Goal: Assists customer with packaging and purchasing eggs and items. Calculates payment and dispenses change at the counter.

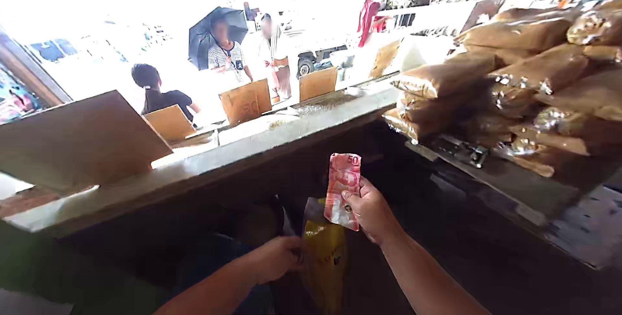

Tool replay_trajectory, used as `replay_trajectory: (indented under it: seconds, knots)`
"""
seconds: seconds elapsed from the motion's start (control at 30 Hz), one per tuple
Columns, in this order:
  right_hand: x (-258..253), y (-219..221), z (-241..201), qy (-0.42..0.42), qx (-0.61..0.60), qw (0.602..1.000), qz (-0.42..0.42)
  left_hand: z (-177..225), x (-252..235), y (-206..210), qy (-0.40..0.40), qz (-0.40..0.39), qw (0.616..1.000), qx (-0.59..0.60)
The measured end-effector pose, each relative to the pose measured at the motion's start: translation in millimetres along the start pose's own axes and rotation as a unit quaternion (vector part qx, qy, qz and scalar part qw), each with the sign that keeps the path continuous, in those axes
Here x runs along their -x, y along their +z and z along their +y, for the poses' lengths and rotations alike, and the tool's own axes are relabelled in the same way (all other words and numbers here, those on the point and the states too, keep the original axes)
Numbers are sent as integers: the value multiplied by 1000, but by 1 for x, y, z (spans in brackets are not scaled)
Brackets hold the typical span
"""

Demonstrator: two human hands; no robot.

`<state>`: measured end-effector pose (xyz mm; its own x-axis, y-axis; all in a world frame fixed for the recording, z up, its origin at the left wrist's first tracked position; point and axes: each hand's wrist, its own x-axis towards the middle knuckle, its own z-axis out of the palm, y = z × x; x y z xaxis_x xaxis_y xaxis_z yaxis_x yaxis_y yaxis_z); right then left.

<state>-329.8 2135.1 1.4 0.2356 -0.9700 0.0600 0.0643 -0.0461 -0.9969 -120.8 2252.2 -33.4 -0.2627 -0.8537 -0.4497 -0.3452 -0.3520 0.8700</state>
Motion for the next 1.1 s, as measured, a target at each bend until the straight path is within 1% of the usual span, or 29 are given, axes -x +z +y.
replay_trajectory:
  seconds: [0.07,0.13,0.2,0.23,0.3,0.37,0.43,0.47,0.6,0.63,0.67,0.7,0.77,0.83,0.87,0.93,1.0,1.1]
  knots:
    - [-45,-2,-8,-27,49,998,20,60,-18,-32,122,64,990,4]
    - [-86,-3,-20,-49,82,995,25,113,-35,-63,224,121,967,28]
    - [-123,2,-35,-72,98,992,19,156,-55,-92,270,194,943,-10]
    - [-141,6,-41,-86,104,991,12,172,-66,-104,280,235,930,-40]
    - [-173,15,-53,-119,105,987,-19,200,-87,-123,292,289,908,-79]
    - [-199,26,-60,-155,110,980,-52,219,-107,-136,278,310,907,-68]
    - [-225,33,-61,-217,119,965,-82,229,-128,-147,276,318,907,-29]
    - [-238,35,-61,-235,118,961,-86,233,-138,-154,271,322,907,-18]
    - [-271,38,-60,-237,103,964,-66,247,-179,-190,248,354,902,9]
    - [-274,35,-56,-248,125,959,-61,253,-188,-202,242,364,900,3]
    - [-275,30,-50,-274,172,945,-54,258,-197,-216,238,376,895,-8]
    - [-273,26,-42,-305,231,923,-46,264,-206,-233,236,391,889,-18]
    - [-267,23,-23,-367,349,862,-28,272,-226,-271,227,422,876,-44]
    - [-264,24,-5,-419,417,806,3,280,-249,-316,210,458,862,-58]
    - [-265,24,0,-441,424,791,20,283,-262,-339,202,475,855,-62]
    - [-269,24,2,-463,421,779,35,286,-290,-388,189,498,844,-63]
    - [-270,23,2,-466,417,779,33,286,-318,-434,176,520,835,-45]
    - [-267,21,0,-455,416,787,27,288,-352,-480,148,553,820,-11]
